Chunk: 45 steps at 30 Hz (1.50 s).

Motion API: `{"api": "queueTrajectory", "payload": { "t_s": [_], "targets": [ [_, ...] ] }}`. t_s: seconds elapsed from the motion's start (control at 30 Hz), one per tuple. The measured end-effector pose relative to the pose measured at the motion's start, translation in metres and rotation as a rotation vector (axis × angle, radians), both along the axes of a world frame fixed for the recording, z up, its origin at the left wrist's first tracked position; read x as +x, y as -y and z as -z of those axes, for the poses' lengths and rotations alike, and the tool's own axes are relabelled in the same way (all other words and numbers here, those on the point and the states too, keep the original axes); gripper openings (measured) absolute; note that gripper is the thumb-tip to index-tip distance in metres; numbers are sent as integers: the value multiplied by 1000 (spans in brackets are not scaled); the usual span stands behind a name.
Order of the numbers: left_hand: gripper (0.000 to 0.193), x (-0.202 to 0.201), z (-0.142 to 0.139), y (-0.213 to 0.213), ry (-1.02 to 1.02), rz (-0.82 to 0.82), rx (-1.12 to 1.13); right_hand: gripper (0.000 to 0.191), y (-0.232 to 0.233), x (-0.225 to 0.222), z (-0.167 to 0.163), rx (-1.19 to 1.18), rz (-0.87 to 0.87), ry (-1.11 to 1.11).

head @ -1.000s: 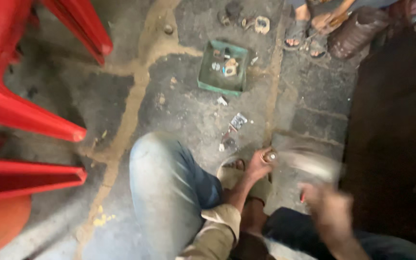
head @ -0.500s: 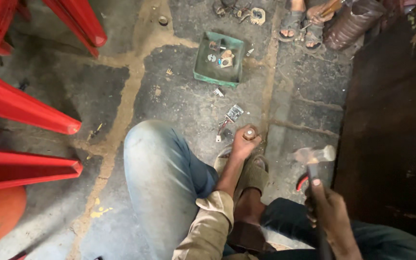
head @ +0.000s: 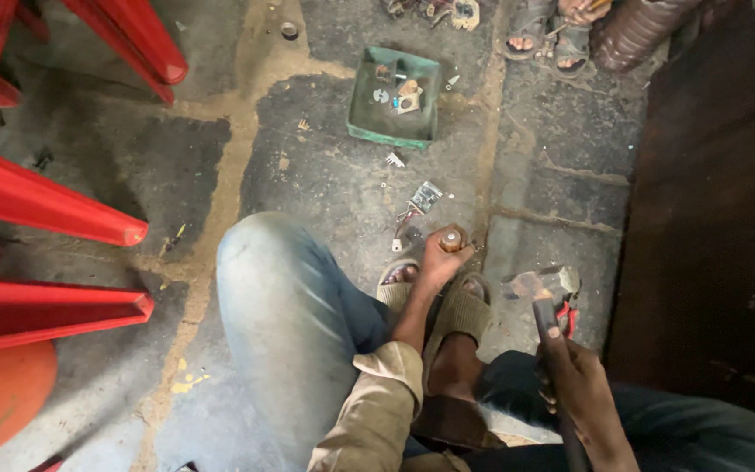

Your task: The person sits on the floor and uses a hammer and a screwdriver to break apart a small electronic component. They repeatedly strike the component to separate its parts, with debris accumulating on the floor.

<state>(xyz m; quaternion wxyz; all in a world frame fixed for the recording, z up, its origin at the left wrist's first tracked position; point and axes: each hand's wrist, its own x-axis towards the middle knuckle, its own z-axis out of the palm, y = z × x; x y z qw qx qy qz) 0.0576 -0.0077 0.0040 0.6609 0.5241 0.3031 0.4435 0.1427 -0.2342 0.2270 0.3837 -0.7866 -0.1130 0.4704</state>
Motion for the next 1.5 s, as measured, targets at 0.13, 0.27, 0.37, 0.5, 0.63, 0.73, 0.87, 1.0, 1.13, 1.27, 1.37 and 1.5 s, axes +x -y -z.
{"api": "queueTrajectory", "payload": {
  "t_s": [0.13, 0.27, 0.37, 0.5, 0.63, 0.73, 0.87, 1.0, 1.13, 1.27, 1.37, 1.5],
  "targets": [
    [19, -6, 4, 1, -1, 74, -74, 51, 0, -1, 8, 16, -15, -14],
    [18, -10, 3, 3, 43, 78, -112, 51, -1, -4, 11, -33, -27, -8],
    [16, -13, -2, 5, 24, 73, -166, 50, -3, -9, 10, -62, -15, -57],
    [19, -15, -9, 9, -8, 60, -203, 54, -5, -14, 6, -116, -61, 6],
    [14, -17, -8, 10, 26, 65, -121, 55, -7, -15, 3, -179, -77, 40],
    [12, -17, -6, 8, 38, 34, -104, 57, -6, -13, 2, -140, -90, 5],
    [11, -16, -7, 9, 41, 37, -134, 59, -4, -12, 3, -152, -117, 42],
    [10, -17, -9, 11, 1, 40, -135, 58, -3, -12, 4, -124, -107, 11],
    [12, -19, -4, 11, 4, 37, -136, 57, -3, -13, 4, -141, -96, -10],
    [15, -16, 1, 10, -3, 15, -153, 55, -2, -13, 5, -107, -89, -33],
    [13, -16, 0, 10, -22, 33, -141, 56, -1, -11, 8, -136, -110, -3],
    [6, -20, -13, 10, -12, 51, -150, 55, -1, -10, 12, -182, -117, 19]
  ]
}}
